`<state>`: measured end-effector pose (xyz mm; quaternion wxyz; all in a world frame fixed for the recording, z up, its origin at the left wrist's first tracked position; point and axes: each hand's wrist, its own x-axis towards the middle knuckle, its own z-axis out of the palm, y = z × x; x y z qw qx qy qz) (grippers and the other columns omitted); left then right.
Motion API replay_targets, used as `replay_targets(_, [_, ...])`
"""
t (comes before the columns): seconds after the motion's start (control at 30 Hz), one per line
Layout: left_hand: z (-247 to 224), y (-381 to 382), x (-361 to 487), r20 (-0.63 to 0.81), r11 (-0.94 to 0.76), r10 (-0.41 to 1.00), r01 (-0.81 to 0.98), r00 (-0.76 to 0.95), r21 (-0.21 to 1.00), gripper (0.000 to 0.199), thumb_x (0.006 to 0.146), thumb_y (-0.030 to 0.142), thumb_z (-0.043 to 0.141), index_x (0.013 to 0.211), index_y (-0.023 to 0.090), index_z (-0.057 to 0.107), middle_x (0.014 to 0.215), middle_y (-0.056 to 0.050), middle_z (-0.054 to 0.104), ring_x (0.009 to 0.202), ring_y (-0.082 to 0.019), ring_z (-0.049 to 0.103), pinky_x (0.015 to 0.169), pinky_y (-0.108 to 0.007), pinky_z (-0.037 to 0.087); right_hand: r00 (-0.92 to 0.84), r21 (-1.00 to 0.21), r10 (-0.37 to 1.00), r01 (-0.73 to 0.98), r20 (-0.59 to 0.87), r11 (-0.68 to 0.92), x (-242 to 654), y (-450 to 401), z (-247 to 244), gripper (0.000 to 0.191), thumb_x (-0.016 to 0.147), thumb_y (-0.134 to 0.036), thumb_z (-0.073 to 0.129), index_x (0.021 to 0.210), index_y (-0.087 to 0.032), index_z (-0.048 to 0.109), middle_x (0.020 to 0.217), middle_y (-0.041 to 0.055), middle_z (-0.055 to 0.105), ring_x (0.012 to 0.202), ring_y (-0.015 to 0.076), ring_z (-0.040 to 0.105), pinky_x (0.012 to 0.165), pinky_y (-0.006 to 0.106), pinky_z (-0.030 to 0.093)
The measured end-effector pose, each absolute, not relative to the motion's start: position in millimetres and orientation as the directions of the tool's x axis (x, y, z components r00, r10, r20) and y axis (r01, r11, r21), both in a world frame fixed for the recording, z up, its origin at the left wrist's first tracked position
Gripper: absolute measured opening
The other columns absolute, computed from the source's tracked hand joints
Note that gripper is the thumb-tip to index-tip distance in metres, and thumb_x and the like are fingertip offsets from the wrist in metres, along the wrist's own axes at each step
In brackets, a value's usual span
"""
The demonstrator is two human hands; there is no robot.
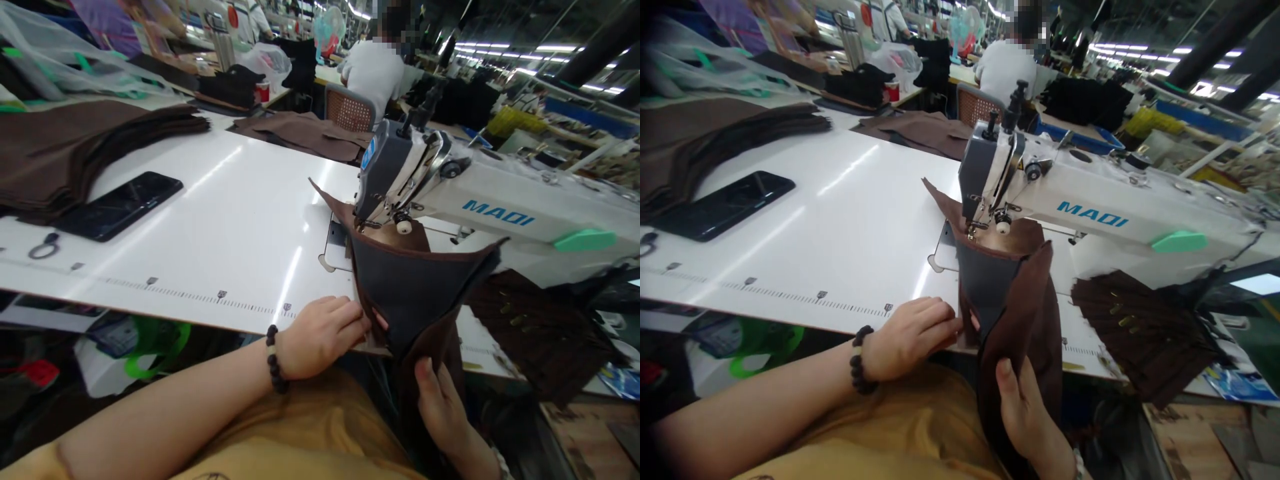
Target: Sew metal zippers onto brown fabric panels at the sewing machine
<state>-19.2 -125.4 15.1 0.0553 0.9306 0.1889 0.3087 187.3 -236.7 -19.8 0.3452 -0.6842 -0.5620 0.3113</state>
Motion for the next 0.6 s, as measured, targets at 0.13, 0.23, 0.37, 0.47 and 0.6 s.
replay_targets(0.13, [21,-124,-11,0.589,-0.921,0.386,0.337,0.71,0.198,0.032,0.096,0.02,0.026,0.089,0.016,0.056,0.068,-0.001,0.049,0.066,-0.013,0.048,0.057,-0.024,0.039,0.184,-0.766,0.983,0.628,-0.029,-0.14,189,-245,-25,0.05,0.088,-0.045,0.033,0.129,-0.015,0.039,0.122,0.0131,0.052,0.12,0.0252,0.041,0.102,0.041,0.035])
replay_targets(0.23, [21,-122,-12,0.602,-0.935,0.351,0.296,0.717,0.194,0.037,0.096,0.018,0.023,0.082,0.016,0.058,0.066,-0.001,0.05,0.066,-0.012,0.049,0.058,-0.023,0.039,0.087,-0.773,0.996,0.631,-0.015,-0.067,187,-242,-17,0.049,0.09,-0.041,0.031,0.13,-0.015,0.038,0.122,0.0126,0.052,0.121,0.0236,0.04,0.101,0.039,0.036])
replay_targets(0.37, [17,-121,-18,0.591,-0.95,0.311,0.215,0.744,0.228,0.039,0.096,0.018,0.024,0.077,0.015,0.058,0.064,-0.001,0.051,0.064,-0.012,0.049,0.058,-0.024,0.039,-0.067,-0.761,0.998,0.648,-0.02,0.028,186,-230,-1,0.047,0.091,-0.039,0.027,0.131,-0.017,0.039,0.122,0.0116,0.052,0.125,0.0207,0.036,0.102,0.038,0.034])
replay_targets(0.47, [14,-120,-24,0.545,-0.95,0.306,0.211,0.781,0.232,0.036,0.096,0.019,0.026,0.082,0.015,0.059,0.067,-0.001,0.053,0.063,-0.012,0.049,0.056,-0.024,0.039,-0.157,-0.695,0.987,0.712,-0.025,0.096,187,-222,9,0.047,0.092,-0.039,0.024,0.131,-0.017,0.04,0.124,0.0115,0.051,0.124,0.0201,0.038,0.102,0.037,0.034])
replay_targets(0.6, [10,-118,-30,0.461,-0.951,0.297,0.215,0.836,0.223,0.037,0.094,0.02,0.029,0.07,0.014,0.058,0.072,-0.003,0.056,0.065,-0.013,0.05,0.059,-0.024,0.041,-0.249,-0.574,0.968,0.791,0.017,0.213,183,-213,20,0.052,0.091,-0.039,0.025,0.137,-0.014,0.028,0.13,0.0131,0.044,0.124,0.0219,0.037,0.102,0.042,0.033])
